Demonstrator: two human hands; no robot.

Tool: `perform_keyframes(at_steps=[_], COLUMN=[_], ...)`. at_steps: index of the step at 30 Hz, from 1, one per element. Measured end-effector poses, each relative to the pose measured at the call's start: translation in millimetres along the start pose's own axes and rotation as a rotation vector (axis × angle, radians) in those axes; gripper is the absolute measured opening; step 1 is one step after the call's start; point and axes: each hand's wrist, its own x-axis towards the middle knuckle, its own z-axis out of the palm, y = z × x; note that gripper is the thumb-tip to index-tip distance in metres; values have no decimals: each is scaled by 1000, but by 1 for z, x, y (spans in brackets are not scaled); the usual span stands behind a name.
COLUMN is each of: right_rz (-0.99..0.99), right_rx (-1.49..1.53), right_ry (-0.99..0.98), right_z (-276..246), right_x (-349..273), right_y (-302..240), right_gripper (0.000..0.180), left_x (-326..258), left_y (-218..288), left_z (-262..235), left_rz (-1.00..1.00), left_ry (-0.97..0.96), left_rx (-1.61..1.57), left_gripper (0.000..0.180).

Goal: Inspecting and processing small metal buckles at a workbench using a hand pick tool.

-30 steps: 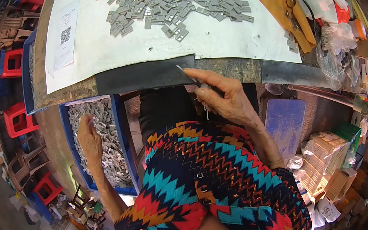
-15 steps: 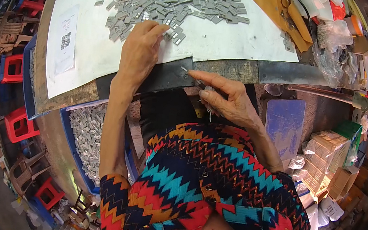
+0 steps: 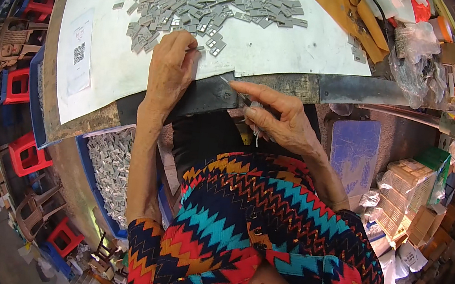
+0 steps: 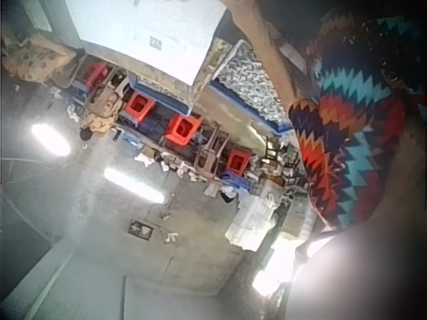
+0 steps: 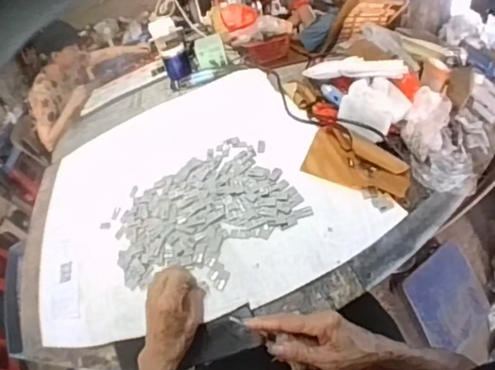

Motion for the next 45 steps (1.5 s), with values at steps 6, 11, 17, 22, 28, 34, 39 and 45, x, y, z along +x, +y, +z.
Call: perform_keyframes(at_steps=[6, 11, 17, 22, 28, 34, 39, 45], right_rz=[-78, -265, -146, -160, -187, -346, -323, -344], right_rx=[-14, -110, -75, -74, -165, -241, -221, -252], right_ry=[76, 119, 87, 90, 79, 137, 124, 128], right_z=[4, 9, 6, 7, 6, 9, 9, 11], right_x=[2, 7, 5, 5, 5, 8, 8, 9], right_y=[-9, -5, -6, -4, -5, 4, 5, 6], right_gripper=[37, 38, 42, 39, 38, 41, 41, 40], left_x=[-11, -20, -24, -26, -27, -29, -29, -32], left_y=[48, 65, 66, 66, 70, 68, 67, 64], left_z=[-1, -2, 4, 4, 6, 10, 11, 12], left_rz=[-443, -528, -520, -529, -544, -504, -518, -471], left_ry=[69, 24, 38, 23, 60, 88, 87, 97], left_rx=[-547, -974, -1004, -999, -932, -750, -761, -682], left_gripper=[13, 17, 19, 18, 15, 13, 14, 14])
